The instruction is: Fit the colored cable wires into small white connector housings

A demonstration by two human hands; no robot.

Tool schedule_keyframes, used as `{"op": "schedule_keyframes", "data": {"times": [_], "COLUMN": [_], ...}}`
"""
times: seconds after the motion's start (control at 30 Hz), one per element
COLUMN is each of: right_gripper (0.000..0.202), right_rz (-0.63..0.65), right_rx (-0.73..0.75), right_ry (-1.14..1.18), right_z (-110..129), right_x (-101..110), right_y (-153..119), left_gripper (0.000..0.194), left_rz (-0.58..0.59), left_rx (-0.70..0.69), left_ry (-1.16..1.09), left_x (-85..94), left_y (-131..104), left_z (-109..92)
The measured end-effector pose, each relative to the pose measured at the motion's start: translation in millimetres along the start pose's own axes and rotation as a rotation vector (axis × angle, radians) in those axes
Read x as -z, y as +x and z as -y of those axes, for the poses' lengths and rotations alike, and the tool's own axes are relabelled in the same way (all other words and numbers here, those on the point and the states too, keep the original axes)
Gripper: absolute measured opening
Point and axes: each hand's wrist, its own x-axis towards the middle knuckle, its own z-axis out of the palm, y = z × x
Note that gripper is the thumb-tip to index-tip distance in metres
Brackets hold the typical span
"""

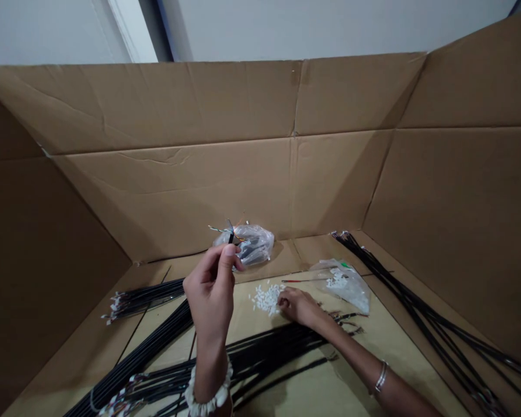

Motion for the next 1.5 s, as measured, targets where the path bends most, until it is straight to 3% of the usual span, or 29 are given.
{"op": "schedule_keyframes", "data": {"times": [0.3, 0.57, 0.77, 1.03, 1.23, 1.5], "right_gripper": [0.029, 0.028, 0.024, 0.025, 0.009, 0.010], "right_rz": [0.000, 0.017, -0.055, -0.283, -0.426, -0.668], "right_rx": [-0.004, 0.027, 0.168, 0.341, 0.401, 0.401], "right_ry": [-0.007, 0.302, 0.631, 1.063, 1.270, 1.304], "right_z": [-13, -18, 7, 87, 130, 126], "right_x": [-24, -26, 15, 79, 90, 99], "right_y": [4, 16, 28, -3, -36, -49], "left_gripper": [0.032, 0.033, 0.033, 0.029, 0.025, 0.019], "left_rz": [0.009, 0.030, 0.025, 0.043, 0.112, 0.217], "left_rx": [-0.035, -0.046, -0.073, -0.107, -0.139, -0.212], "left_ry": [0.039, 0.078, 0.125, 0.178, 0.206, 0.255], "left_x": [2.1, 3.5, 5.8, 3.3, -0.5, -0.3], "left_y": [-1, 0, 0, 1, 1, -4], "left_z": [7, 5, 4, 1, -4, -17]}}
